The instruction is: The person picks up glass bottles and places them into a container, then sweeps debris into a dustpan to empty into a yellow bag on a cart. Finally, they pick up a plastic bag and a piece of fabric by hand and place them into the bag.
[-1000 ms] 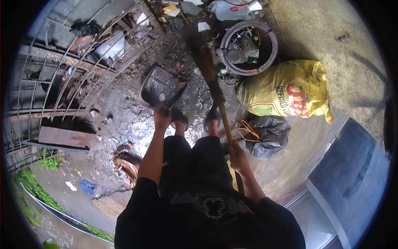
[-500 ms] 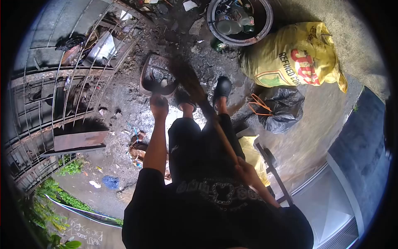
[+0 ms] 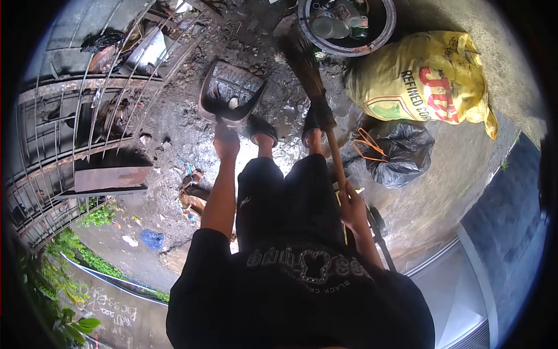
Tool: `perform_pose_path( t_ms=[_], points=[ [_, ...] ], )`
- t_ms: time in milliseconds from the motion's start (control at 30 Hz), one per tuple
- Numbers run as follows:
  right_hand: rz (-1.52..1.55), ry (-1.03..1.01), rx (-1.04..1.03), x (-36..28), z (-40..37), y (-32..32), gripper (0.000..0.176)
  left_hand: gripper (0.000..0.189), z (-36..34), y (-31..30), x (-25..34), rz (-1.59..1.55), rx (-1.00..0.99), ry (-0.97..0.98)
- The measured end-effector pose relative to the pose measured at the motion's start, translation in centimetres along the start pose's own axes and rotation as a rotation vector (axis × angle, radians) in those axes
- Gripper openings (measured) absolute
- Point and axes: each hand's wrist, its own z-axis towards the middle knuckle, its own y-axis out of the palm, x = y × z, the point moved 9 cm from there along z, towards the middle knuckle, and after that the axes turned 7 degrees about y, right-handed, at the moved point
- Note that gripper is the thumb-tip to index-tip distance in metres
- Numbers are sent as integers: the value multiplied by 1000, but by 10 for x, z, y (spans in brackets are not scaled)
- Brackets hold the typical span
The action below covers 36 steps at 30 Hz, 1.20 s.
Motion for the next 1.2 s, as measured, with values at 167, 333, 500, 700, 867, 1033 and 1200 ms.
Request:
perform_pose_path(
  t_ms=[167, 333, 500, 700, 867, 1033, 1200],
  points=[
    [6, 78, -238, 45, 3, 67, 34, 18, -6, 0, 7, 24, 5, -40],
    [-125, -100, -385, 70, -46, 62, 34, 19, -6, 4, 2, 0, 5, -75],
    [163, -18, -432, 28, -69, 19, 34, 22, -7, -15, -4, 28, 8, -107],
    [105, 215, -160, 24, -8, 1, 28, 22, -19, -49, -22, 69, -52, -248],
    [-128, -156, -255, 55, -5, 59, 39, 16, -23, -37, -5, 101, 5, 31],
    [-46, -38, -442, 92, -41, 100, 47, 34, -7, -11, -11, 143, -199, -34],
    [-211, 3, -480, 58, -70, 58, 45, 28, 3, -55, -17, 20, -8, -88]
  ],
)
